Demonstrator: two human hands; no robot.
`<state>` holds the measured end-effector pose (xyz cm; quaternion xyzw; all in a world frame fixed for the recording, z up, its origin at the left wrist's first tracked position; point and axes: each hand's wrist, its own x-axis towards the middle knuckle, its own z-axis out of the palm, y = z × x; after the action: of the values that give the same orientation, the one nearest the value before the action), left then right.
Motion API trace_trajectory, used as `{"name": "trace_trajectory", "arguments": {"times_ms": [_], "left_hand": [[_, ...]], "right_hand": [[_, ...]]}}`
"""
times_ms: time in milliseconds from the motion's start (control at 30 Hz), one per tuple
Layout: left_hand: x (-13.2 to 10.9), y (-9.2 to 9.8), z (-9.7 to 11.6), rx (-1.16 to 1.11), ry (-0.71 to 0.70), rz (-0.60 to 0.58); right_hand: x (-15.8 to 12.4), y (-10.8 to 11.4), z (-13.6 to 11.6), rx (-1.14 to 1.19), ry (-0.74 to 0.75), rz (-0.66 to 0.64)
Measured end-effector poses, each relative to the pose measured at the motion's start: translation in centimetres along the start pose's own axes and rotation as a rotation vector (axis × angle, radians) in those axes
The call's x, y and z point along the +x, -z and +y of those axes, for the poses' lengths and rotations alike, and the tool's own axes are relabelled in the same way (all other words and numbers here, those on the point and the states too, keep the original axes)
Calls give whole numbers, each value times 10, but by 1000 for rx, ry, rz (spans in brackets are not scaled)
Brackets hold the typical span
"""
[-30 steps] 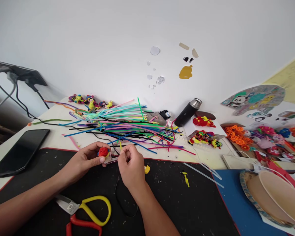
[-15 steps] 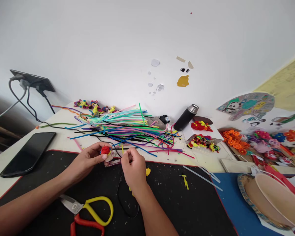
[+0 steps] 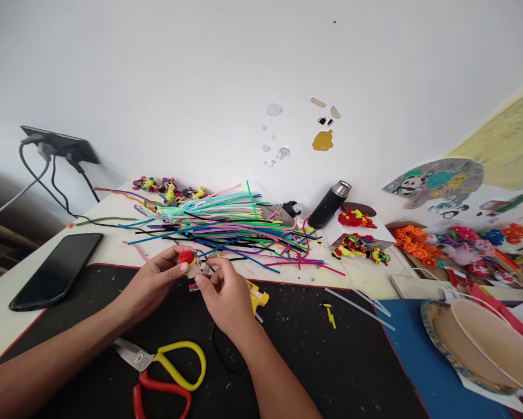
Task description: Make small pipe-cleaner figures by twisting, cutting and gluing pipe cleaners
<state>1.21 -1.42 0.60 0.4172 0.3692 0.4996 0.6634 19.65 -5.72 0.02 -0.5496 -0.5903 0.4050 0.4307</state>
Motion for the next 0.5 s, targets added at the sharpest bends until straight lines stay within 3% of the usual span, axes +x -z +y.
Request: {"name": "trace_trajectory", "arguments": {"times_ms": [500], "left_hand": [[-3, -3, -5, -7, 37, -37]], "right_hand": [[-2, -8, 2, 111, -21, -46]]}}
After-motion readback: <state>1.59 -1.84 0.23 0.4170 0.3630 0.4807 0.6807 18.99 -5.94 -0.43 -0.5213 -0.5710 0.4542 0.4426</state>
